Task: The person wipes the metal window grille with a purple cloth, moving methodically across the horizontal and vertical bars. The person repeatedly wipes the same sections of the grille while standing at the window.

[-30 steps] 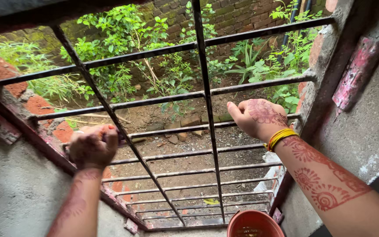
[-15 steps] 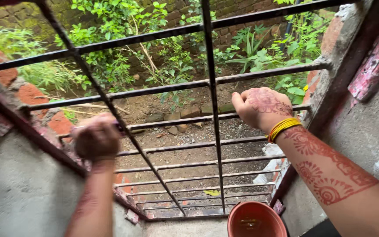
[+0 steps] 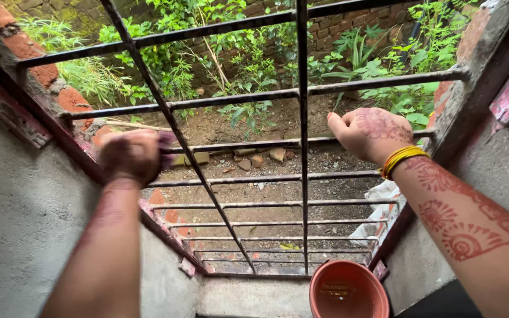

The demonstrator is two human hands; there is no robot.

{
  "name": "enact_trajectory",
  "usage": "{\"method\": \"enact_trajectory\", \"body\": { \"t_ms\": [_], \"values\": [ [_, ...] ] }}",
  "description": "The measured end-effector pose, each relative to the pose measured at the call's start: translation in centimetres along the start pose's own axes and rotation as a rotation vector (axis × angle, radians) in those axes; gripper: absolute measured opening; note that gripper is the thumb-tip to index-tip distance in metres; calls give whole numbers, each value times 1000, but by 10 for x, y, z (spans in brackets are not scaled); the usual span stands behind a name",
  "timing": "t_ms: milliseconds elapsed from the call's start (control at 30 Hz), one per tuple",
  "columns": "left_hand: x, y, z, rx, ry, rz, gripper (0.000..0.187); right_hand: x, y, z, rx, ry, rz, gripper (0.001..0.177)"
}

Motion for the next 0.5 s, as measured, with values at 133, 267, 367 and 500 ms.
{"method": "enact_trajectory", "body": {
  "t_ms": [133, 267, 367, 500],
  "values": [
    [5, -3, -7, -178, 78, 42, 45, -9, 0, -2, -10, 65, -6, 57],
    [2, 0, 5, -277, 85, 50, 50, -7, -4, -3, -23, 67, -21, 55],
    [12, 45, 5, -186, 129, 94, 46, -8, -2, -4, -38, 72, -28, 53],
    [3, 64, 17, -232, 48, 313, 49, -11, -1, 4, -79, 109, -41, 55]
  ]
}}
Point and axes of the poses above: each hand's wrist, its own z-axis away from the middle knuckle, its own x-axis out of the palm, y = z × x, the point moved 5 cm from there along -z, towards the middle knuckle, and after that the axes turned 1 degree about -z, right-handed, at the moved point
